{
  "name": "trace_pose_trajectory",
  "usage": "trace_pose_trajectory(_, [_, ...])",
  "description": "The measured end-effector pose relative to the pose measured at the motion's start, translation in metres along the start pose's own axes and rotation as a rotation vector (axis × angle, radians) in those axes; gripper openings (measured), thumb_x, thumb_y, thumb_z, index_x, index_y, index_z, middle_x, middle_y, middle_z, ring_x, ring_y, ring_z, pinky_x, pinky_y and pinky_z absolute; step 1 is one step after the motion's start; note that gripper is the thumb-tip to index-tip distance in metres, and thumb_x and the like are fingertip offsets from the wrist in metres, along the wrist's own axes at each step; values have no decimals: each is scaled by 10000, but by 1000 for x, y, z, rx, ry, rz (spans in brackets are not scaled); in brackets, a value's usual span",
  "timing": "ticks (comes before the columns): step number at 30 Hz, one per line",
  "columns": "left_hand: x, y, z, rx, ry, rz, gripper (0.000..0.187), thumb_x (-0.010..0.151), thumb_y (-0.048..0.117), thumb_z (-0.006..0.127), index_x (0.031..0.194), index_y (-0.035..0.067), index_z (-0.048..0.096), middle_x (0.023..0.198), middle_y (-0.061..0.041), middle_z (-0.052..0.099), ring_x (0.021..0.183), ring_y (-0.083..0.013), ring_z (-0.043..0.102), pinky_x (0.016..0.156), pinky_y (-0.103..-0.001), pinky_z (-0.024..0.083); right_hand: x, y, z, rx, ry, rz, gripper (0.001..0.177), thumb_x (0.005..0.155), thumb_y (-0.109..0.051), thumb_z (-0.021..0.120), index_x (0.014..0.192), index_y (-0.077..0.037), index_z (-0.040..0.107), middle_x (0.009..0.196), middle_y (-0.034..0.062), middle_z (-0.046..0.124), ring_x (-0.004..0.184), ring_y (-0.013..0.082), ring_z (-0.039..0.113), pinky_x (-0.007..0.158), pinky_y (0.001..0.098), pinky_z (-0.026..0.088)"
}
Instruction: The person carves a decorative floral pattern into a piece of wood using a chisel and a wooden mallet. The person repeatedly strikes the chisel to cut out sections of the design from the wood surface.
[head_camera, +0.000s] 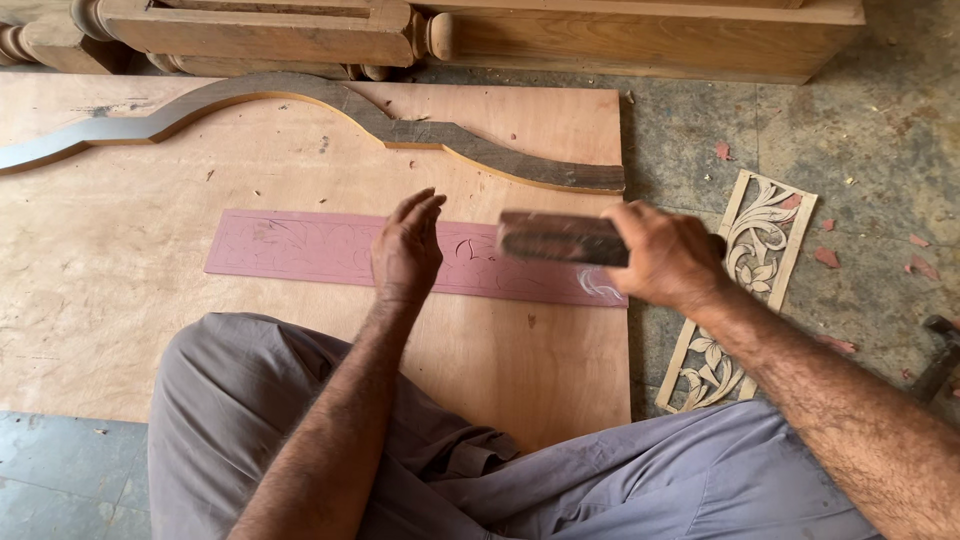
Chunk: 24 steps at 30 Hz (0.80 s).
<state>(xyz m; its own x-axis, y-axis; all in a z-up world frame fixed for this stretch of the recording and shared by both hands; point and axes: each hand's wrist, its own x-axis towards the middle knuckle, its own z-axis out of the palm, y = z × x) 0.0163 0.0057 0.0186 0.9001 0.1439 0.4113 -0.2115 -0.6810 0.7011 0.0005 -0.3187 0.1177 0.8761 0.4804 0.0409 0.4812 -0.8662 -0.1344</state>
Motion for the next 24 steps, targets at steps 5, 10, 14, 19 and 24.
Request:
trace_pose_trajectory(5, [0,-7,6,-676,-242,-467,196,1007,138,601,1158,80,712,1068,-116,784,958,-177,749,842,-326,622,-9,18,-24,20,115,136,346,897,-257,739,1145,-52,612,849,105,672,603,174,676,466,349,588])
trace_pose_trajectory(10, [-3,-23,39,-801,-545,-604,200,1052,183,599,1112,37,721,1024,-113,804,971,-158,748,928,-306,578,-21,17,-38,-5,117,258,544,780,-281,852,1211,-42,621,933,127,723,732,228,732,651,406,617])
trace_pose_trajectory(14, [26,-40,31,-826,-142,-272,155,1008,128,635,1106,28,700,1023,-104,772,979,-177,746,911,-329,605,-26,14,-45,-52,92,314,563,753,-287,872,1203,-56,625,938,120,737,775,243,744,731,429,612])
trace_pose_trajectory(19, [16,-50,6,-964,-74,-508,142,1030,146,651,1125,51,697,1029,-100,765,979,-172,723,823,-308,535,-26,1,-58,-20,228,314,418,830,-284,840,1143,-72,661,925,115,737,823,276,745,726,438,595])
trace_pose_trajectory(24, [-21,-21,47,-848,-563,-649,145,970,122,690,1082,34,719,1011,-56,772,921,-143,720,807,-286,595,-26,-14,-65,12,283,359,414,852,-265,810,1184,-60,673,914,117,734,827,302,743,743,447,587])
